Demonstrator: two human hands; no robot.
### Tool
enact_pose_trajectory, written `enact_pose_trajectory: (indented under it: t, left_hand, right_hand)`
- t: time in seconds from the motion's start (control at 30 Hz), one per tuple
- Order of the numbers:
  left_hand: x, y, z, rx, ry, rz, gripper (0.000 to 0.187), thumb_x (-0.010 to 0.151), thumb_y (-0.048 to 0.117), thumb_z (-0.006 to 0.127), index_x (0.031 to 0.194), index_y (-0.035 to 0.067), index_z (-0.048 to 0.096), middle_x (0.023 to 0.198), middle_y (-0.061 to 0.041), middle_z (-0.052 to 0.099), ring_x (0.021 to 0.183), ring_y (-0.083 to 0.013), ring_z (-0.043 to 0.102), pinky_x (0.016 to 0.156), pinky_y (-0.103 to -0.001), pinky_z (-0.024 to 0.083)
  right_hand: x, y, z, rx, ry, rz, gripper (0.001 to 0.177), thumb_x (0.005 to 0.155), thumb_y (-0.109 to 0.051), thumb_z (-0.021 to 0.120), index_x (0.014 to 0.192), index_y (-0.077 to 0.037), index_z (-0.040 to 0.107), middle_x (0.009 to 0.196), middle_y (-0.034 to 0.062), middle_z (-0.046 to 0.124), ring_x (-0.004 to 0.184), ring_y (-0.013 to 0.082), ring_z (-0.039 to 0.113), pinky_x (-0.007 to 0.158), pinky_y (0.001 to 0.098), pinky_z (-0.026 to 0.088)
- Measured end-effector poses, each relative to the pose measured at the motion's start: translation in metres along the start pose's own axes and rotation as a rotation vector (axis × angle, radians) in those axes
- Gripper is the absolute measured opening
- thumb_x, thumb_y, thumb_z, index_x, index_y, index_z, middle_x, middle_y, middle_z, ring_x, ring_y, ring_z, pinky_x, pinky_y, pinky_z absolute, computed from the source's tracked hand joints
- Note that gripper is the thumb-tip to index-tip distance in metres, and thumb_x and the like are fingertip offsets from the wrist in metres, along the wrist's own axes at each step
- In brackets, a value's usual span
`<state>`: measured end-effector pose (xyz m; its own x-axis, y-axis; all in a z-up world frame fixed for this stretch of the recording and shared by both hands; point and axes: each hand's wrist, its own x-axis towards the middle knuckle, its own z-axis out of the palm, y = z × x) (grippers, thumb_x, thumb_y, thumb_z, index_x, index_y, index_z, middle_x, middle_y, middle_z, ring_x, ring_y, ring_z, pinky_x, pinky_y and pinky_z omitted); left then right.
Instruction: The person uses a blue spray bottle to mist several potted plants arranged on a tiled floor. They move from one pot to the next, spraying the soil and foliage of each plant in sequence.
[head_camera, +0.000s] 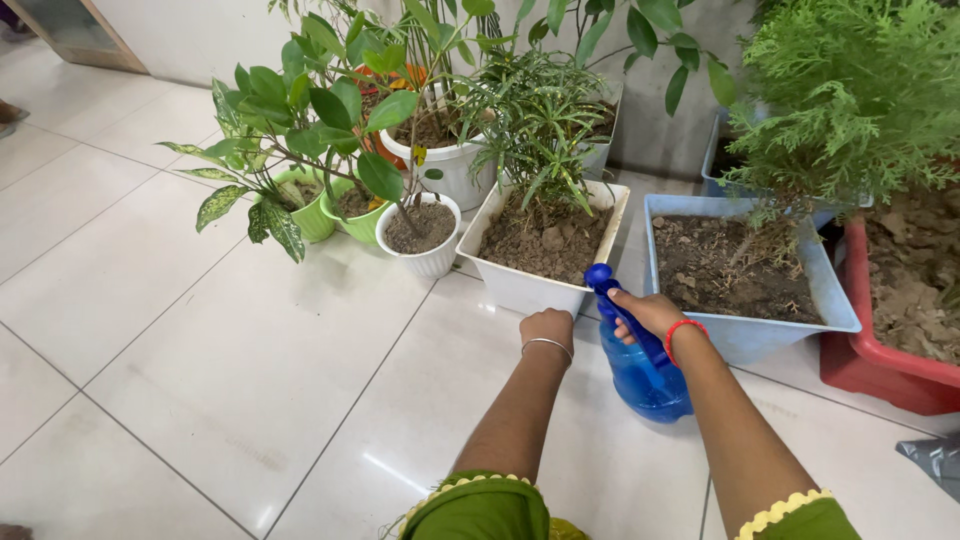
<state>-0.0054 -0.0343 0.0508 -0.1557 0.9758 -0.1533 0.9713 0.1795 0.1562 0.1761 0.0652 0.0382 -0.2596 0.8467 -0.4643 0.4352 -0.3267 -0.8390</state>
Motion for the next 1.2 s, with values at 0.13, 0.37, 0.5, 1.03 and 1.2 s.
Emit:
enact_pose_trajectory:
  t: [0.13, 0.37, 0.5, 1.03, 1.2]
  left_hand:
    - [0.004, 0.000, 0.004, -0.009, 0.069, 0.032, 0.020, 0.085, 0.007, 0.071, 0.104, 0.011, 0.075, 0.111, -0.012, 0.074, 0.104, -0.0293, 0.073, 0.083, -0.039, 0.059]
    - [0.008, -0.004, 0.017, 0.089, 0.086, 0.158, 0.018, 0.090, 0.007, 0.066, 0.106, 0.010, 0.073, 0.109, -0.012, 0.075, 0.101, -0.0287, 0.073, 0.080, -0.039, 0.059]
    - [0.014, -0.016, 0.026, 0.272, 0.034, 0.313, 0.017, 0.093, 0.009, 0.064, 0.105, 0.013, 0.076, 0.112, -0.007, 0.075, 0.103, -0.0247, 0.073, 0.080, -0.038, 0.059]
    - [0.024, -0.015, 0.036, 0.365, 0.109, 0.356, 0.018, 0.086, 0.011, 0.069, 0.103, 0.013, 0.076, 0.109, -0.005, 0.073, 0.104, -0.0188, 0.070, 0.071, -0.033, 0.061]
    - [0.030, -0.018, 0.053, 0.388, 0.169, 0.355, 0.017, 0.091, 0.013, 0.067, 0.106, 0.010, 0.074, 0.105, -0.005, 0.074, 0.100, -0.0179, 0.071, 0.068, -0.034, 0.061]
  right_hand:
    - [0.013, 0.008, 0.002, 0.042, -0.023, -0.004, 0.057, 0.089, -0.051, 0.070, 0.090, 0.006, 0.073, 0.076, 0.0172, 0.076, 0.061, 0.0248, 0.071, 0.063, 0.0352, 0.059]
    - [0.000, -0.012, 0.014, 0.079, 0.070, -0.012, 0.059, 0.088, -0.052, 0.068, 0.087, 0.007, 0.073, 0.073, 0.0169, 0.073, 0.058, 0.0248, 0.068, 0.060, 0.0358, 0.057]
    - [-0.025, -0.032, 0.023, 0.114, 0.163, -0.011, 0.065, 0.086, -0.059, 0.069, 0.084, 0.006, 0.072, 0.072, 0.0160, 0.071, 0.058, 0.0241, 0.066, 0.061, 0.0357, 0.055]
    - [-0.018, -0.029, 0.026, 0.060, 0.115, 0.005, 0.057, 0.091, -0.053, 0.066, 0.089, 0.004, 0.073, 0.076, 0.0139, 0.074, 0.060, 0.0220, 0.066, 0.062, 0.0339, 0.055]
    - [-0.013, -0.024, 0.025, 0.075, 0.087, -0.014, 0.052, 0.090, -0.047, 0.067, 0.089, 0.004, 0.074, 0.075, 0.0148, 0.074, 0.058, 0.0231, 0.068, 0.062, 0.0347, 0.056]
